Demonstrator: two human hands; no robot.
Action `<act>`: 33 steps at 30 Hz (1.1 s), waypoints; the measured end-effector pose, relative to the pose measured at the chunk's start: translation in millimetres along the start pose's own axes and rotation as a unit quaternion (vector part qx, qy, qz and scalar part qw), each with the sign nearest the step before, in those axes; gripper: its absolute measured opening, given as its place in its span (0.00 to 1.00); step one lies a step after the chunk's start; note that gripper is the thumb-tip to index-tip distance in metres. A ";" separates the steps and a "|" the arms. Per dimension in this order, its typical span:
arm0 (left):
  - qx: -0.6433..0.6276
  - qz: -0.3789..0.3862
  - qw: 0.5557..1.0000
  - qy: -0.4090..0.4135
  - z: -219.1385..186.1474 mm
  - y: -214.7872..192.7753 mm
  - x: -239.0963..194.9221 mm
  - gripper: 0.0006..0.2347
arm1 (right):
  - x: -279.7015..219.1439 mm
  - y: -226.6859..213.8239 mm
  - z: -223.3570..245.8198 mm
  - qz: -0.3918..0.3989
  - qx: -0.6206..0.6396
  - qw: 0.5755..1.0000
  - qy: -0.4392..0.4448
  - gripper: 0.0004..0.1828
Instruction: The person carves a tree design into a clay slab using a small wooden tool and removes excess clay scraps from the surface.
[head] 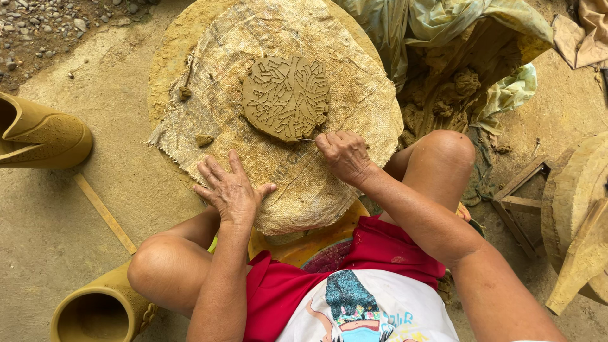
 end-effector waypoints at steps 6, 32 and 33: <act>-0.006 -0.009 1.000 0.000 -1.6 -1.0 -1.7 0.56 | 3.9 17.7 1.1 0.047 -0.050 0.998 -0.008 0.12; 0.006 -0.091 0.995 0.043 12.9 15.2 8.3 0.40 | -36.8 19.0 39.5 -0.019 0.103 0.966 0.237 0.09; -0.013 -0.098 0.994 0.037 13.1 11.5 7.3 0.42 | -34.7 20.6 40.3 -0.023 0.099 0.965 0.242 0.07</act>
Point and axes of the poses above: each hand's wrist, its own x-axis towards the middle knuckle, its own y-axis out of the palm, z = x × y, the point moved 7 cm from there along x, towards the middle knuckle, and after that the axes turned 6 degrees about x, right-handed, at the moved point
